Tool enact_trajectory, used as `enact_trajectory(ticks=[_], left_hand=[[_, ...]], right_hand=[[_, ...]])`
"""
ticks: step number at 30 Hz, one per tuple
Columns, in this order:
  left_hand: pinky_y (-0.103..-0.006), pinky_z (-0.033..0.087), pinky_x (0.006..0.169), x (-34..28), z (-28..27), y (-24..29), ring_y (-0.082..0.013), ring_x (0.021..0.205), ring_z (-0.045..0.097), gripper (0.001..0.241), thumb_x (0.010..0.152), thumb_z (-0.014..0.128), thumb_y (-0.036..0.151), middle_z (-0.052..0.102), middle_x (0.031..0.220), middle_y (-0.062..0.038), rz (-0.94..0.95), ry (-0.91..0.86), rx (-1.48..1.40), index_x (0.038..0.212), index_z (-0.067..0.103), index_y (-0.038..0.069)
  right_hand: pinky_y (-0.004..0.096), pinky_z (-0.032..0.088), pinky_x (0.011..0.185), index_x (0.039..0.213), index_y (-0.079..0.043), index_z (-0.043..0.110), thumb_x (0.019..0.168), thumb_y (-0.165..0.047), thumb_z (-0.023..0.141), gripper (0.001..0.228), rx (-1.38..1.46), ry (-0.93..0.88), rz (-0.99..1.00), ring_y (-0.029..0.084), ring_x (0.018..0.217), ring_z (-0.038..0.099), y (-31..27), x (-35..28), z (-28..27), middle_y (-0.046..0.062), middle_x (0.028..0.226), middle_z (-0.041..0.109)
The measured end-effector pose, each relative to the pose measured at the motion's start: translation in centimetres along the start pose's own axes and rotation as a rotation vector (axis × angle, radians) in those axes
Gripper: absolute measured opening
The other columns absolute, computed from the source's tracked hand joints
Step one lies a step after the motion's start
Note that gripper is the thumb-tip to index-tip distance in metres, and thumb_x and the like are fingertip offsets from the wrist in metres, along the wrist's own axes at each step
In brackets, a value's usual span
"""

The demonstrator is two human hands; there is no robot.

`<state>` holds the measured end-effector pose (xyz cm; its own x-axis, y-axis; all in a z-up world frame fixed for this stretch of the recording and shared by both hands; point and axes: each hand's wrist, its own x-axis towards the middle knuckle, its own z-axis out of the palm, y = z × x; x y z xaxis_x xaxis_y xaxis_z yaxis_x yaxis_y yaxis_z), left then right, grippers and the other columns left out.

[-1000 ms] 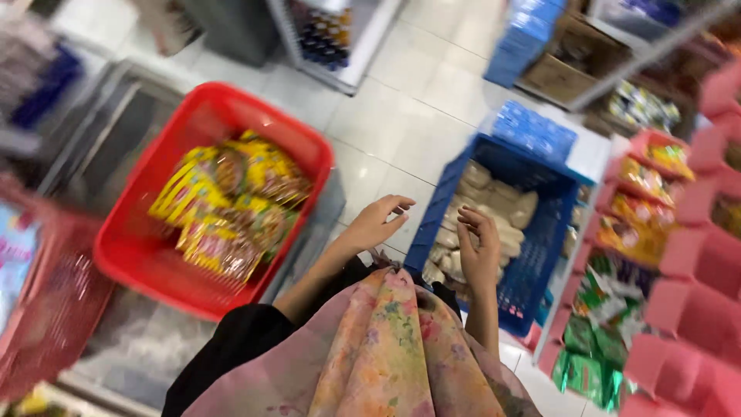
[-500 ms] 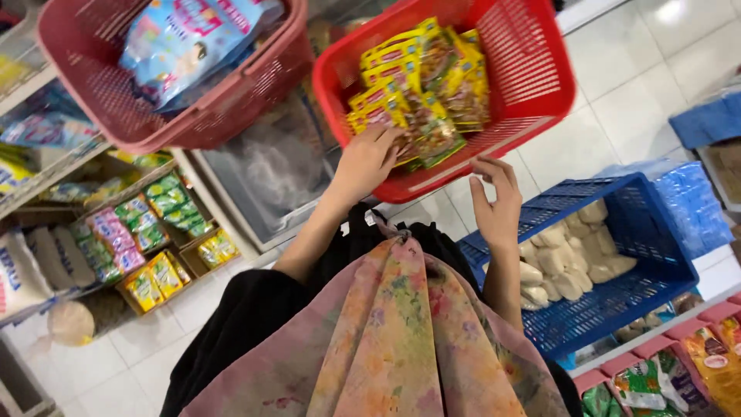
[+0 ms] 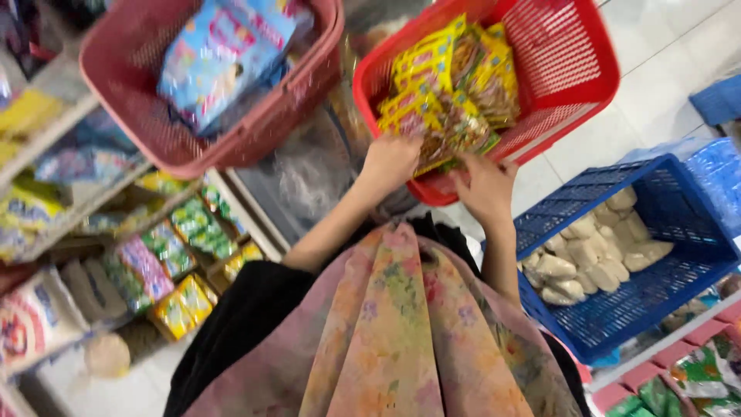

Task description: The person restocks a store display by taking seasoning packets from a basket and placing them into shelf organizer bins by hand, while also arranging packaged items in a crate.

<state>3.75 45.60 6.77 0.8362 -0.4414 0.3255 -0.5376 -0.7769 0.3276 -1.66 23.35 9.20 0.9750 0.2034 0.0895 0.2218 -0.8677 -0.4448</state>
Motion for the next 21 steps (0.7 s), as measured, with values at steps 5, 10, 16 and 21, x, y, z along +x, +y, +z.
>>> enact_trajectory(ticks=[5, 10, 16, 21], left_hand=[[-0.0452, 0.05, 0.063, 0.6, 0.3, 2.0, -0.0331, 0.064, 0.066, 0.032, 0.095, 0.067, 0.038, 0.067, 0.068, -0.013, -0.175, -0.079, 0.003, 0.094, 0.067, 0.006], [-0.0473, 0.045, 0.078, 0.4, 2.1, 2.9, -0.0283, 0.074, 0.068, 0.022, 0.085, 0.067, 0.029, 0.07, 0.079, -0.01, -0.127, 0.12, 0.166, 0.091, 0.068, 0.008], [-0.0486, 0.042, 0.086, 0.0, 2.2, 3.1, -0.0272, 0.078, 0.067, 0.014, 0.085, 0.068, 0.023, 0.069, 0.081, -0.009, -0.12, 0.127, 0.155, 0.091, 0.068, 0.01], [-0.0472, 0.043, 0.093, -0.1, 2.0, 2.9, -0.0261, 0.081, 0.067, 0.01, 0.084, 0.067, 0.02, 0.07, 0.083, -0.008, -0.085, 0.18, 0.146, 0.088, 0.068, 0.011]], right_hand=[[0.057, 0.037, 0.1, 0.141, -0.019, 0.06, 0.079, -0.04, 0.077, 0.068, -0.244, -0.437, 0.152, 0.028, 0.109, 0.067, 0.6, 1.7, 0.8, 0.013, 0.109, 0.074], [0.054, 0.045, 0.098, 0.149, -0.013, 0.034, 0.076, -0.037, 0.082, 0.09, -0.071, -0.501, 0.132, 0.041, 0.116, 0.06, 4.7, 8.4, 8.5, 0.025, 0.131, 0.056], [0.053, 0.046, 0.102, 0.162, -0.012, 0.003, 0.08, -0.034, 0.083, 0.116, 0.083, -0.579, 0.197, 0.051, 0.123, 0.055, 7.1, 9.6, 15.1, 0.035, 0.141, 0.049], [0.05, 0.054, 0.09, 0.153, -0.007, 0.023, 0.074, -0.03, 0.083, 0.102, 0.04, -0.513, 0.205, 0.045, 0.11, 0.065, 7.3, 9.5, 15.3, 0.031, 0.123, 0.06]])
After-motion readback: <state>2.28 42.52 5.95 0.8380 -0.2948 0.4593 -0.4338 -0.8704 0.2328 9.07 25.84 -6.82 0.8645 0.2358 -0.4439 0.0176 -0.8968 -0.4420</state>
